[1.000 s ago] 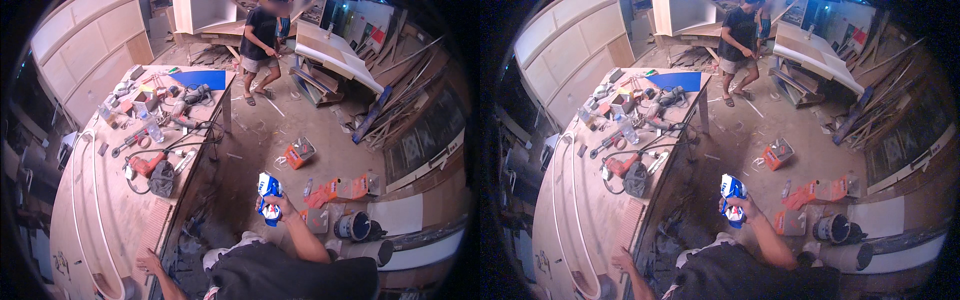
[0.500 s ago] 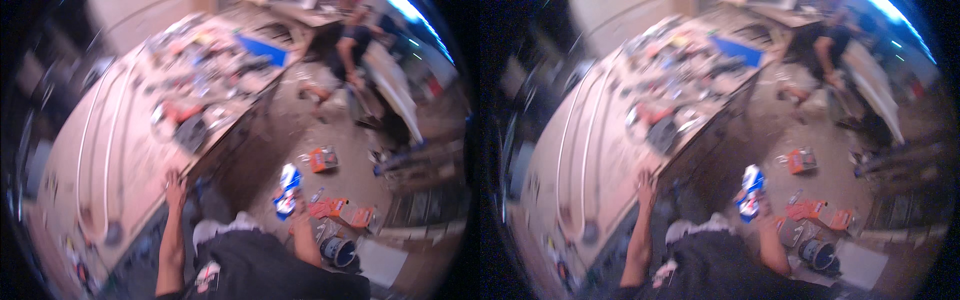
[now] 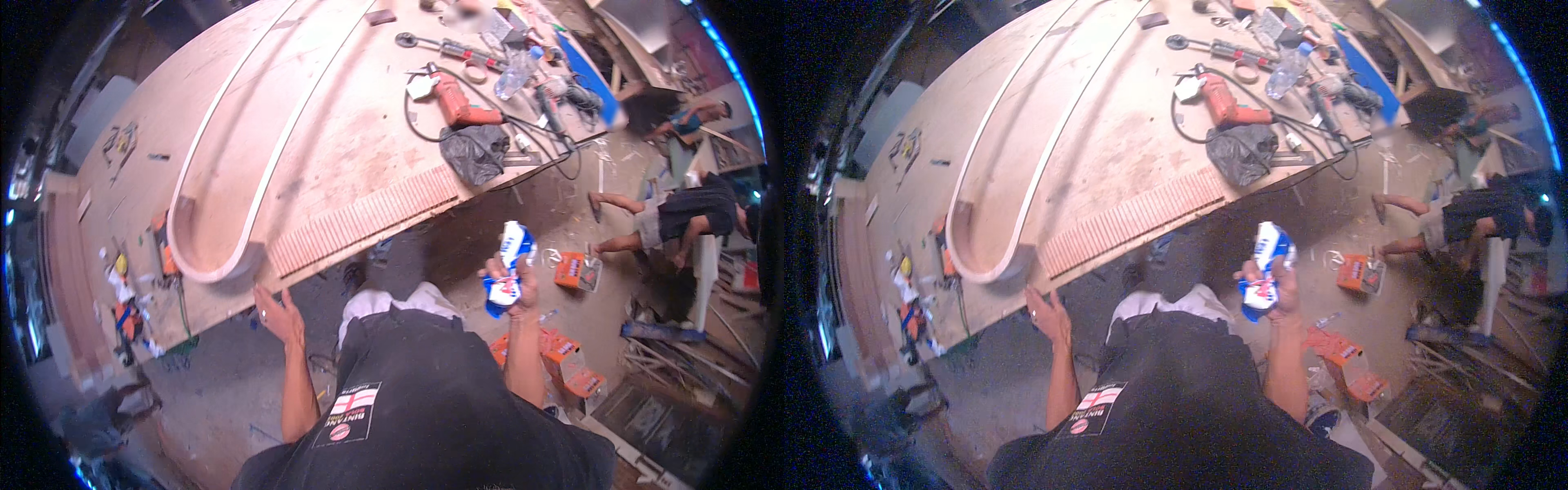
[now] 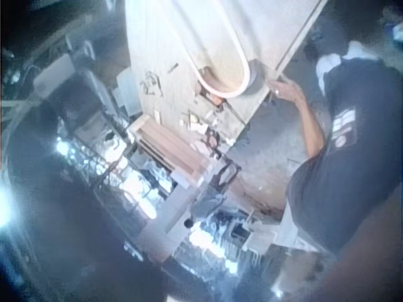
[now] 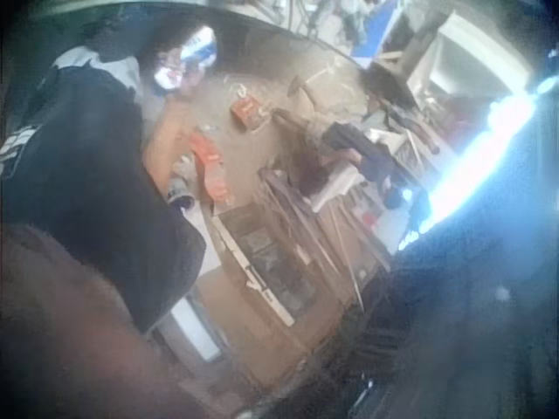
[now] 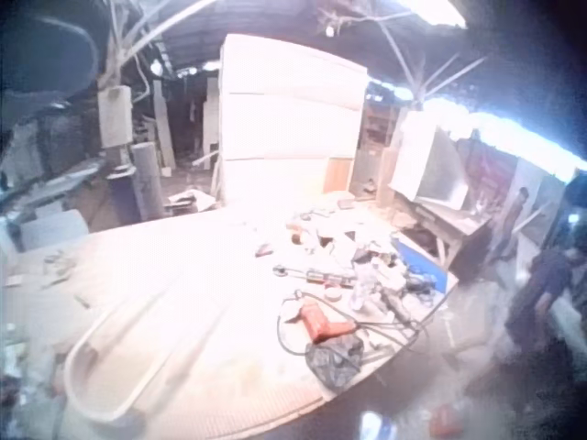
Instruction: The person uses a pneumatic nail gun to attach a white curved trim piece to a wooden board. They repeatedly position the trim and fire the nail gun along its length. Later, they apply glue to a slatted wooden piece and press it onto the board.
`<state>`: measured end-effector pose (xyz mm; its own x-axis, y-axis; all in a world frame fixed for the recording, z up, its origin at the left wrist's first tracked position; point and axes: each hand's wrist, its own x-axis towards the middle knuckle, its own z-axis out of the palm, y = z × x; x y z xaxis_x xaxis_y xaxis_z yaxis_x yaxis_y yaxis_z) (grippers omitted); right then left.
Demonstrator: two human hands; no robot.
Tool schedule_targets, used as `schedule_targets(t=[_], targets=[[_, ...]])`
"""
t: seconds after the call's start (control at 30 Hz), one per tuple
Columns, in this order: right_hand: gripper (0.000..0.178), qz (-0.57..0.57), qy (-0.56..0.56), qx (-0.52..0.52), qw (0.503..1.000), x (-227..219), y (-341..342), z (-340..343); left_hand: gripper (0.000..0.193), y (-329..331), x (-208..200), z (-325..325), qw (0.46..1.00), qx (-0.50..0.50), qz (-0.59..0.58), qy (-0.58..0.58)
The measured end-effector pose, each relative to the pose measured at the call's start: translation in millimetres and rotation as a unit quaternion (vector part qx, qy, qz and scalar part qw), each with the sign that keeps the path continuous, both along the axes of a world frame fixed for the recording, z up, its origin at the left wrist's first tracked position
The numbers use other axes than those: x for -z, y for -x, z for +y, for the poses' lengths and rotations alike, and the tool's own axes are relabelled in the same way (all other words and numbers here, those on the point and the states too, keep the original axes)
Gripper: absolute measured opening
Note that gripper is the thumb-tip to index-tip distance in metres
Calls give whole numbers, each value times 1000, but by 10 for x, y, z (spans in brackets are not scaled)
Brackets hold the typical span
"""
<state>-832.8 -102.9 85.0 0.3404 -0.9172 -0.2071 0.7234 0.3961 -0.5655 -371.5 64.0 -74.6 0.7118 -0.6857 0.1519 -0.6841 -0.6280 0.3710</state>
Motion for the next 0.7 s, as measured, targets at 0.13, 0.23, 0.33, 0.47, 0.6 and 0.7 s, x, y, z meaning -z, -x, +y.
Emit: schedule_targets(t=[0.13, 0.23, 0.33, 0.47, 0.6, 0.7], targets=[[58, 35, -11, -15, 999, -107, -575, -4, 61, -44, -338, -324, 987, 18, 149, 60], [64, -27, -65, -15, 997, -113, -894, 20, 62, -224, -235, -430, 966, 31, 251, 62], [58, -17, -34, -32, 999, -434, -1157, -30, 59, -353, -269, -566, 935, 61, 340, 78], [36, -17, 10, -17, 1000, -342, -1168, 21, 55, -491, -72, -728, 917, 75, 384, 75], [49, -33, 40, -4, 999, -349, -1191, -13, 54, -791, 185, -781, 898, 79, 433, 5], [57, -17, 51, 5, 999, -359, -1198, -4, 47, -850, 84, -836, 839, 54, 541, 32]])
